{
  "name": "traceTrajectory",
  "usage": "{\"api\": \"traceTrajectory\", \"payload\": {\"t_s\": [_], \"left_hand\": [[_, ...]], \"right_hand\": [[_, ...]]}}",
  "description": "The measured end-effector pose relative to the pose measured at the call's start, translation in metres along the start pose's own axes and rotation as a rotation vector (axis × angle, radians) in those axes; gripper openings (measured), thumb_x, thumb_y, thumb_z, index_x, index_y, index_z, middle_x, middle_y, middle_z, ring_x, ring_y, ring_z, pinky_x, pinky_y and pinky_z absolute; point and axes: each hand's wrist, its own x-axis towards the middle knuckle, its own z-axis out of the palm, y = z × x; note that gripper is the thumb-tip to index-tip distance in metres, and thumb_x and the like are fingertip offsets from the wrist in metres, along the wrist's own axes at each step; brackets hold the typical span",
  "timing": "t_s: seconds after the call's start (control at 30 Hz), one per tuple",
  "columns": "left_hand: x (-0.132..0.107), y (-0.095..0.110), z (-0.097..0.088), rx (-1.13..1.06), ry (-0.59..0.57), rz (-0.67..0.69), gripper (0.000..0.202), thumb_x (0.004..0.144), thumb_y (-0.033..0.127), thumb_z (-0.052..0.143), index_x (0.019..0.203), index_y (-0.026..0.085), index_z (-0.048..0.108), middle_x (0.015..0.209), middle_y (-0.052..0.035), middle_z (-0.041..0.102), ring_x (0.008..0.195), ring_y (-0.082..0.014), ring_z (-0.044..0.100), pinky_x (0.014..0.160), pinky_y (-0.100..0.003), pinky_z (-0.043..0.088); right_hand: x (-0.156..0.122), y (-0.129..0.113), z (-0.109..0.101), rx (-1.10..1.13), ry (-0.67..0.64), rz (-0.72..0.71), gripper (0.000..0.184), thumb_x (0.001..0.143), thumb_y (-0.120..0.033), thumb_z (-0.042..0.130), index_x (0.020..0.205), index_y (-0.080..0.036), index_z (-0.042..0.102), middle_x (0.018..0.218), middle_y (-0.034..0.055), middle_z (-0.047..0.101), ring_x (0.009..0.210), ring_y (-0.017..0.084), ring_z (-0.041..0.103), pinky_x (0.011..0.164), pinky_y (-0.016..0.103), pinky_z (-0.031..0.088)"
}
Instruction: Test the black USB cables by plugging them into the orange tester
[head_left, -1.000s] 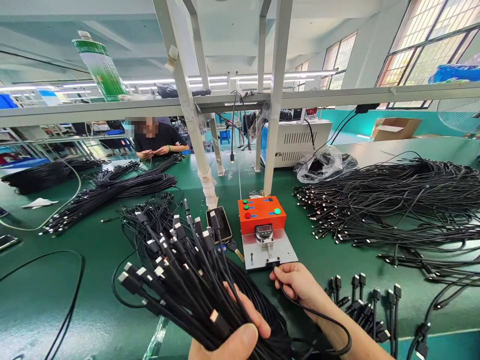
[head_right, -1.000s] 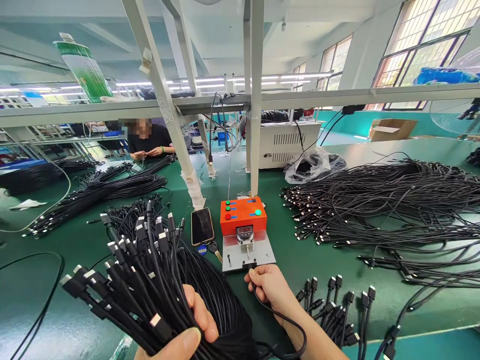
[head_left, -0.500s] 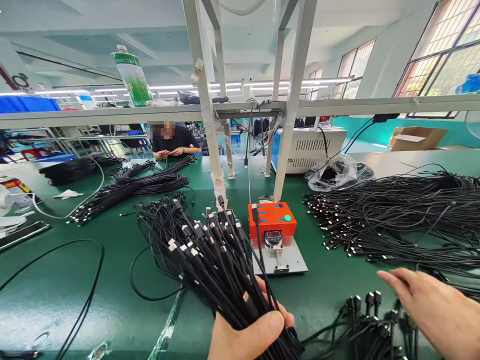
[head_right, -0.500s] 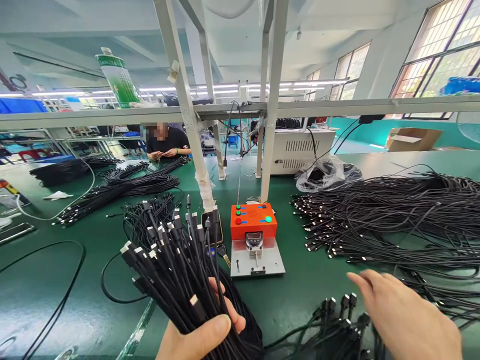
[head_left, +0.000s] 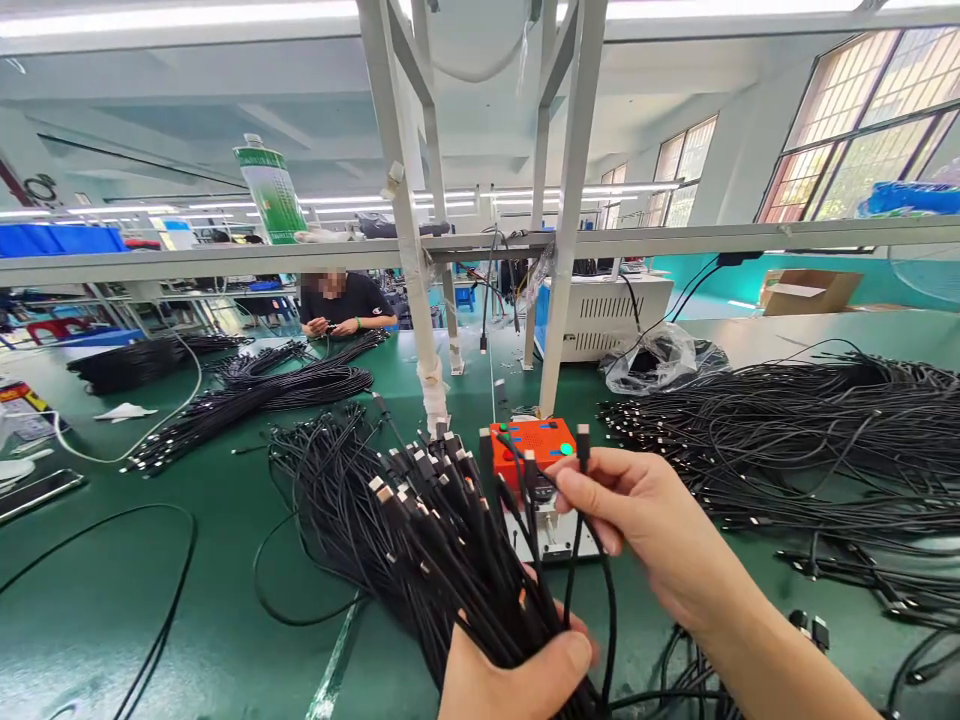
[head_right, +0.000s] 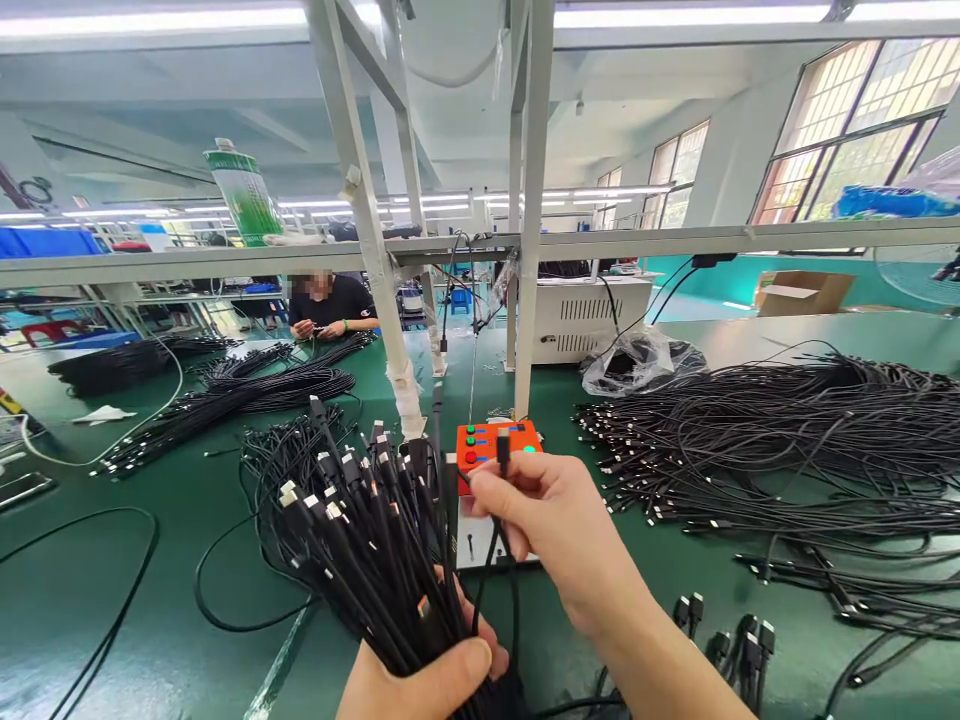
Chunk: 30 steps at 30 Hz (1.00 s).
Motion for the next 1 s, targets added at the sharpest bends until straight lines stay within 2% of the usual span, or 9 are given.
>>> {"api": "traceTrajectory", "payload": {"t_s": [0.2, 0.3, 0.4, 0.53, 0.63, 0.73, 0.87, 0.9, 1.0], "left_hand": [[0.005, 0.005, 0.004, -0.004, -0.046, -0.006, 0.037, 0.049, 0.022, 0.077, 0.077, 0.015, 0.054, 0.060, -0.0019, 0.065, 0.052, -0.0174, 0.059, 0.054, -0.031, 0.045], [0.005, 0.004, 0.001, -0.088, -0.055, -0.026, 0.043, 0.047, 0.021, 0.078, 0.084, 0.016, 0.058, 0.076, -0.0069, 0.069, 0.072, -0.0258, 0.064, 0.062, -0.034, 0.047], [0.004, 0.006, -0.004, -0.204, -0.105, -0.106, 0.052, 0.050, 0.021, 0.076, 0.099, 0.018, 0.059, 0.095, -0.0107, 0.069, 0.090, -0.0309, 0.061, 0.076, -0.039, 0.046], [0.002, 0.011, -0.006, -0.386, -0.160, -0.218, 0.072, 0.057, 0.017, 0.072, 0.122, 0.022, 0.042, 0.098, -0.0087, 0.068, 0.093, -0.0259, 0.061, 0.088, -0.040, 0.040], [-0.002, 0.012, -0.003, -0.412, -0.131, -0.202, 0.065, 0.062, 0.014, 0.068, 0.120, 0.024, 0.042, 0.092, -0.0058, 0.068, 0.092, -0.0237, 0.060, 0.086, -0.040, 0.042], [-0.001, 0.011, -0.009, -0.372, -0.163, -0.097, 0.039, 0.067, 0.014, 0.064, 0.103, 0.023, 0.053, 0.073, 0.0003, 0.063, 0.074, -0.0192, 0.062, 0.071, -0.034, 0.047], [0.013, 0.003, -0.040, -0.324, -0.431, 0.073, 0.030, 0.073, 0.020, 0.060, 0.103, 0.022, 0.057, 0.063, 0.0015, 0.055, 0.055, -0.0120, 0.056, 0.057, -0.028, 0.045], [0.017, 0.000, -0.049, -0.330, -0.589, 0.067, 0.035, 0.072, 0.023, 0.062, 0.107, 0.025, 0.055, 0.061, 0.0017, 0.055, 0.052, -0.0108, 0.055, 0.057, -0.028, 0.046], [0.019, -0.007, -0.067, -0.305, -0.741, -0.048, 0.039, 0.066, 0.030, 0.069, 0.103, 0.030, 0.057, 0.049, 0.0033, 0.052, 0.040, -0.0112, 0.051, 0.044, -0.026, 0.043]], "right_hand": [[-0.004, 0.003, -0.012, 0.102, -0.001, 0.022, 0.028, 0.079, -0.039, 0.055, 0.095, -0.016, 0.057, 0.066, -0.0014, 0.052, 0.043, 0.002, 0.036, 0.041, 0.017, 0.022], [-0.006, 0.000, -0.015, 0.124, -0.025, 0.019, 0.034, 0.087, -0.043, 0.038, 0.100, -0.017, 0.055, 0.066, -0.0008, 0.052, 0.043, 0.003, 0.036, 0.043, 0.017, 0.026], [-0.016, -0.002, -0.012, -0.121, -0.185, 0.008, 0.030, 0.087, -0.039, 0.039, 0.086, -0.016, 0.058, 0.057, -0.0026, 0.049, 0.044, 0.004, 0.036, 0.044, 0.017, 0.026], [-0.031, 0.003, -0.004, -0.472, -0.348, 0.027, 0.025, 0.085, -0.030, 0.045, 0.072, -0.016, 0.060, 0.056, -0.0029, 0.048, 0.051, 0.006, 0.040, 0.047, 0.017, 0.028], [-0.037, 0.011, -0.006, -0.455, -0.378, 0.007, 0.021, 0.081, -0.029, 0.052, 0.071, -0.016, 0.063, 0.057, -0.0030, 0.049, 0.054, 0.006, 0.041, 0.050, 0.016, 0.030], [-0.038, 0.024, -0.022, -0.266, -0.353, 0.044, 0.026, 0.074, -0.035, 0.061, 0.061, -0.012, 0.062, 0.058, -0.0011, 0.051, 0.049, 0.005, 0.038, 0.046, 0.017, 0.028], [-0.026, 0.058, -0.049, 0.072, 0.025, 0.217, 0.032, 0.076, -0.040, 0.058, 0.064, -0.010, 0.061, 0.055, -0.0006, 0.052, 0.036, -0.001, 0.024, 0.037, 0.016, 0.019], [-0.022, 0.071, -0.052, 0.115, 0.055, 0.267, 0.031, 0.075, -0.040, 0.059, 0.066, -0.010, 0.061, 0.053, -0.0009, 0.051, 0.036, -0.001, 0.024, 0.036, 0.016, 0.019], [-0.011, 0.112, -0.050, 0.192, -0.005, 0.422, 0.032, 0.069, -0.041, 0.064, 0.073, -0.010, 0.063, 0.058, 0.0022, 0.056, 0.037, 0.001, 0.033, 0.035, 0.015, 0.022]]}}
